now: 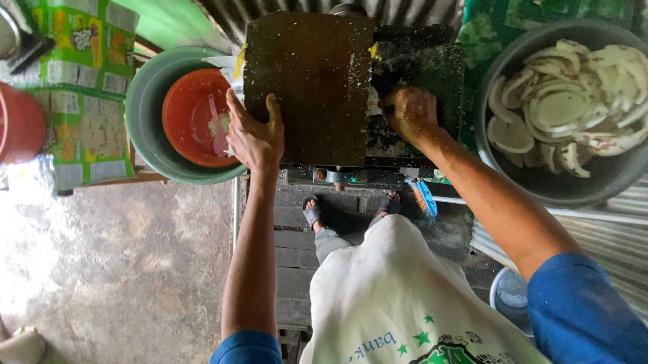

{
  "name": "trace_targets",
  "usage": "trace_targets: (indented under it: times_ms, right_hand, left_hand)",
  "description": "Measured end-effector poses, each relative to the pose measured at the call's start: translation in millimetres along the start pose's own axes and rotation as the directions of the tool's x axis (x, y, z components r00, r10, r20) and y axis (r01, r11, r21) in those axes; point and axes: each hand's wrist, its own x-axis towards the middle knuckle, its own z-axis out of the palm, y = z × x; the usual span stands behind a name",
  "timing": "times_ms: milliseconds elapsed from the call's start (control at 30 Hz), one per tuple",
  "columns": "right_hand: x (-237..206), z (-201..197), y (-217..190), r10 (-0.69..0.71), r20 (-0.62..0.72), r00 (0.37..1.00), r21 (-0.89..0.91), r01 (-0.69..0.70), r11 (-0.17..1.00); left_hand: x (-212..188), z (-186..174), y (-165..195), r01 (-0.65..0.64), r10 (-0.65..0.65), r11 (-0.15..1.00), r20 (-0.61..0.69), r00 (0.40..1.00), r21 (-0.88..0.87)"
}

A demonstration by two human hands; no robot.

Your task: The person pours freshly grated coconut from a plastic sack into a red bowl, then feeds halved coconut pieces one at a time into a manual rotary grater, holding the machine steady while the grated coconut collects in a bowl and moving finished shells aside.

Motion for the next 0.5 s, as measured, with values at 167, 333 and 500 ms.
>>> trace_targets:
  times_ms: [167, 333, 500]
  right_hand:
    - [0, -8, -7, -0.067, 0.034, 0.997, -0.044, 0.069, 0.997]
    - [11, -20, -9, -0.326, -0.008, 0.945, -0.151, 0.322, 0.935]
    - [-1, -48, -1, -0.232, -0.135, 0.963, -0.018, 0.232, 0.973]
  left_hand:
    - [8, -1, 0, -0.012, 0.011, 0.999, 0.022, 1.0, 0.052]
    - [-6, -23, -10, -0.027, -0.035, 0.908, -0.139, 0.99, -0.419]
    - [-67, -29, -85, 0.368, -0.506, 0.661, -0.025, 0.862, -0.654]
